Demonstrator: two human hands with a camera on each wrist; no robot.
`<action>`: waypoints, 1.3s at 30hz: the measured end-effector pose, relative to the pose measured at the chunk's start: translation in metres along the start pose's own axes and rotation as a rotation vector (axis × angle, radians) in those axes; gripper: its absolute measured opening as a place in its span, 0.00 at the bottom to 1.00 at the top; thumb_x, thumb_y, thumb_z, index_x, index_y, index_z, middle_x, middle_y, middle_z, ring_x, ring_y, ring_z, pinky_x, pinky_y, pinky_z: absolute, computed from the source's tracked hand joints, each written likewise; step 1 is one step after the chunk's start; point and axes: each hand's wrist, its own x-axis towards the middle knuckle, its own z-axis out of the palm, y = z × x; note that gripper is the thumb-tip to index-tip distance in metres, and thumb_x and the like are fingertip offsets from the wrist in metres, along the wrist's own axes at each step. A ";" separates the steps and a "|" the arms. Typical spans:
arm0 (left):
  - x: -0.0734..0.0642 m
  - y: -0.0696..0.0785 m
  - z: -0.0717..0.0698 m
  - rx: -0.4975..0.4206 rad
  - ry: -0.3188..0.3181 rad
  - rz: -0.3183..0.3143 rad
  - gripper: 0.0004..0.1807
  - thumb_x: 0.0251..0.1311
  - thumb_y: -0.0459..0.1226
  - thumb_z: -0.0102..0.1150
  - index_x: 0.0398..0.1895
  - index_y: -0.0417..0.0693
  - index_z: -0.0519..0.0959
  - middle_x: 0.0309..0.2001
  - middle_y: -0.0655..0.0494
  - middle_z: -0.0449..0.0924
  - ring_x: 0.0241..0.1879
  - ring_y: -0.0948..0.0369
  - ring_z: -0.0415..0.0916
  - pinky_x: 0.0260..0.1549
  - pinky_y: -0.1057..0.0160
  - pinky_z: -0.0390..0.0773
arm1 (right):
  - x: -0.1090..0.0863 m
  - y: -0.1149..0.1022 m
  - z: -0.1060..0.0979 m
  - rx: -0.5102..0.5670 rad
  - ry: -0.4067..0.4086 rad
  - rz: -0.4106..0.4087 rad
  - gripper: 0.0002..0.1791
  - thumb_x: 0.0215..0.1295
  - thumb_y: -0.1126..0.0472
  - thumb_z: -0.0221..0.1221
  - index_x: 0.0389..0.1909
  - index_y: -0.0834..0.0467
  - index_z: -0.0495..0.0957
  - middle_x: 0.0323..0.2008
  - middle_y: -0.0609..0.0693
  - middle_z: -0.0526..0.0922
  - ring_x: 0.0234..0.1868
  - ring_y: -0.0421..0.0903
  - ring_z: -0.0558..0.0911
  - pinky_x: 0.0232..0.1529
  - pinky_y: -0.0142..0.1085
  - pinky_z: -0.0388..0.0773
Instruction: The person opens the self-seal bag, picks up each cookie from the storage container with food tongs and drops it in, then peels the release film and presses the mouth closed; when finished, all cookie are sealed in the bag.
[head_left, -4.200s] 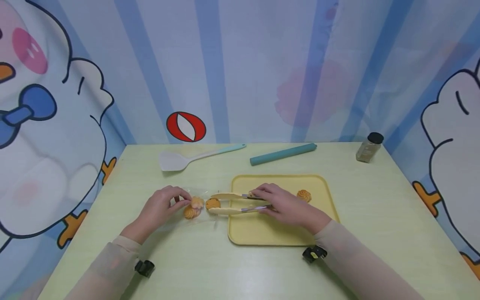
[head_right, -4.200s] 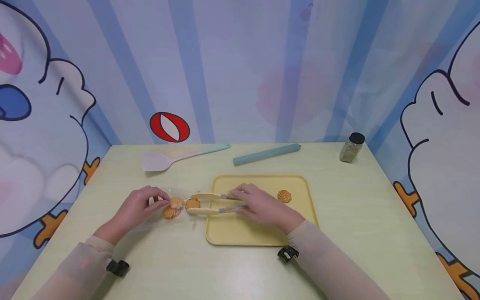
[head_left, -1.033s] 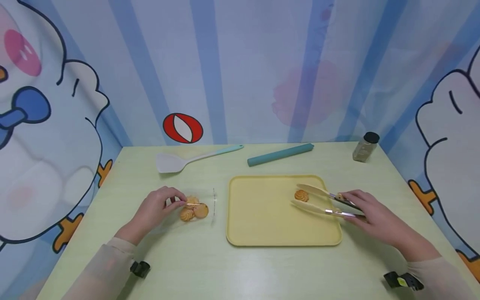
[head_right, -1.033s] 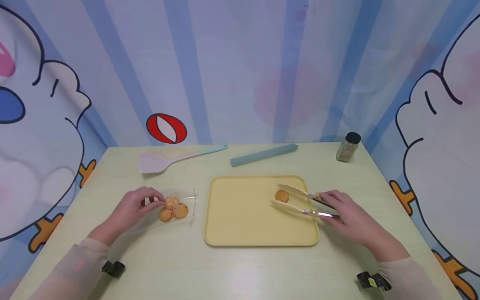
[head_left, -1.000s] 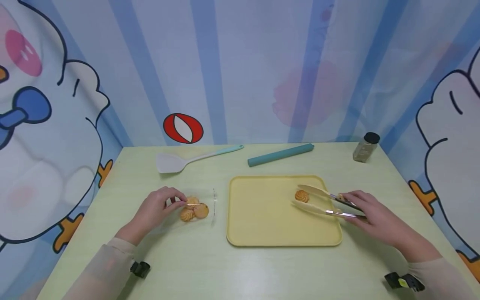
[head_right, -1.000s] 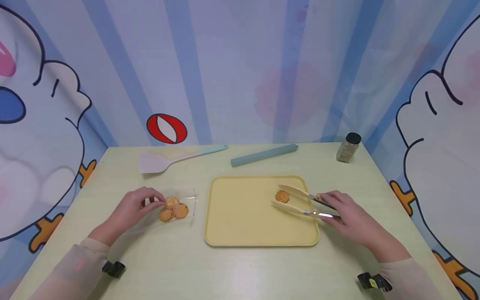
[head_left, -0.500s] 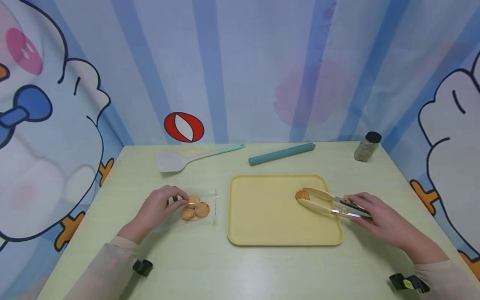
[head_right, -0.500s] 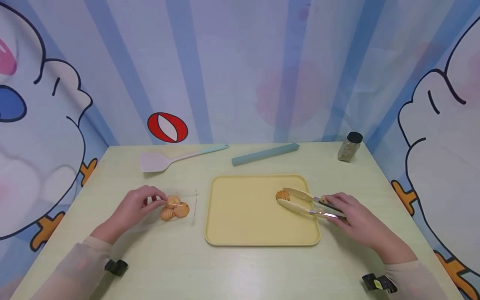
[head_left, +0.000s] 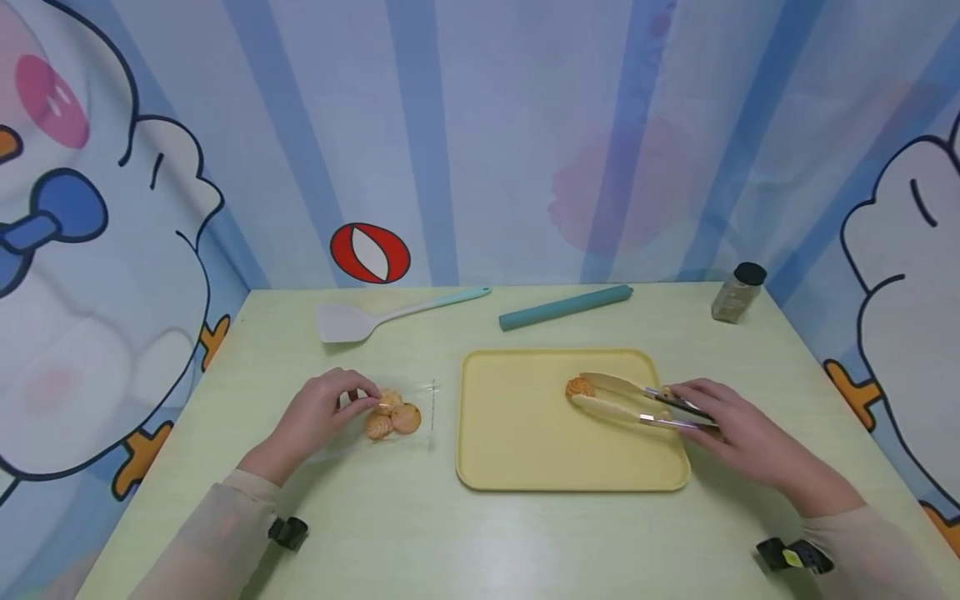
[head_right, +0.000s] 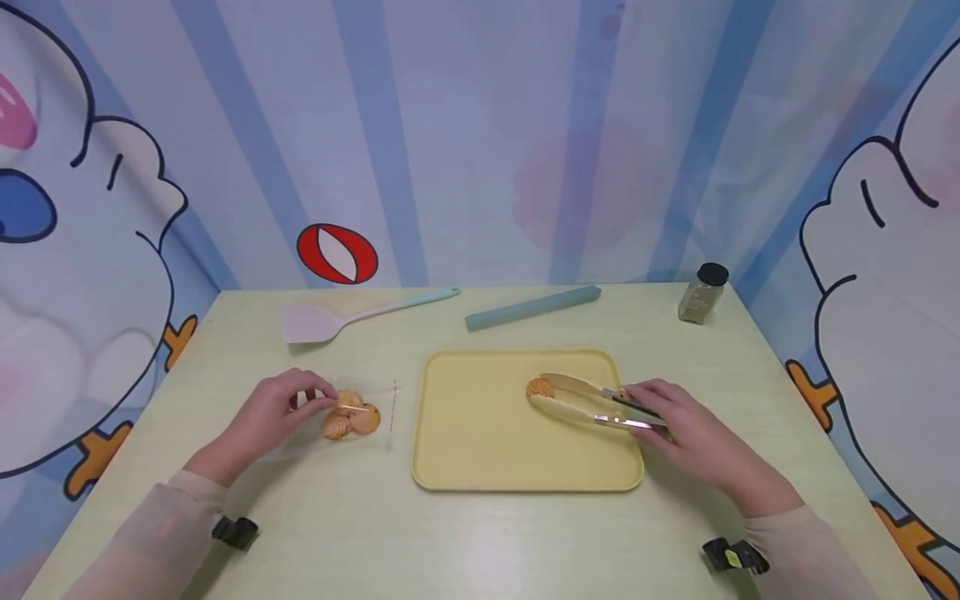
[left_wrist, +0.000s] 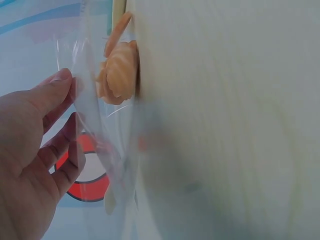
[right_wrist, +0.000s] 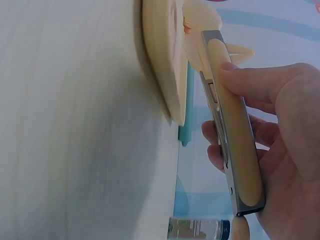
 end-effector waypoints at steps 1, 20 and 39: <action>0.000 0.000 0.000 0.002 0.001 0.001 0.08 0.61 0.36 0.73 0.41 0.57 0.87 0.40 0.62 0.87 0.36 0.63 0.75 0.34 0.65 0.76 | 0.003 -0.002 0.001 0.004 0.004 -0.011 0.29 0.71 0.57 0.65 0.68 0.64 0.73 0.61 0.60 0.77 0.60 0.58 0.79 0.52 0.55 0.81; -0.001 0.002 -0.001 0.009 0.007 0.009 0.07 0.61 0.37 0.73 0.41 0.57 0.87 0.40 0.62 0.86 0.36 0.64 0.75 0.32 0.65 0.76 | 0.056 -0.045 0.024 0.060 -0.014 -0.165 0.28 0.70 0.59 0.67 0.68 0.59 0.75 0.61 0.54 0.78 0.58 0.51 0.79 0.54 0.50 0.81; 0.001 0.003 -0.004 0.014 0.013 0.018 0.06 0.62 0.38 0.72 0.41 0.56 0.87 0.39 0.63 0.86 0.36 0.64 0.75 0.31 0.65 0.75 | 0.124 -0.101 0.053 0.165 -0.116 -0.300 0.29 0.71 0.56 0.66 0.70 0.57 0.74 0.63 0.54 0.77 0.60 0.48 0.77 0.59 0.46 0.79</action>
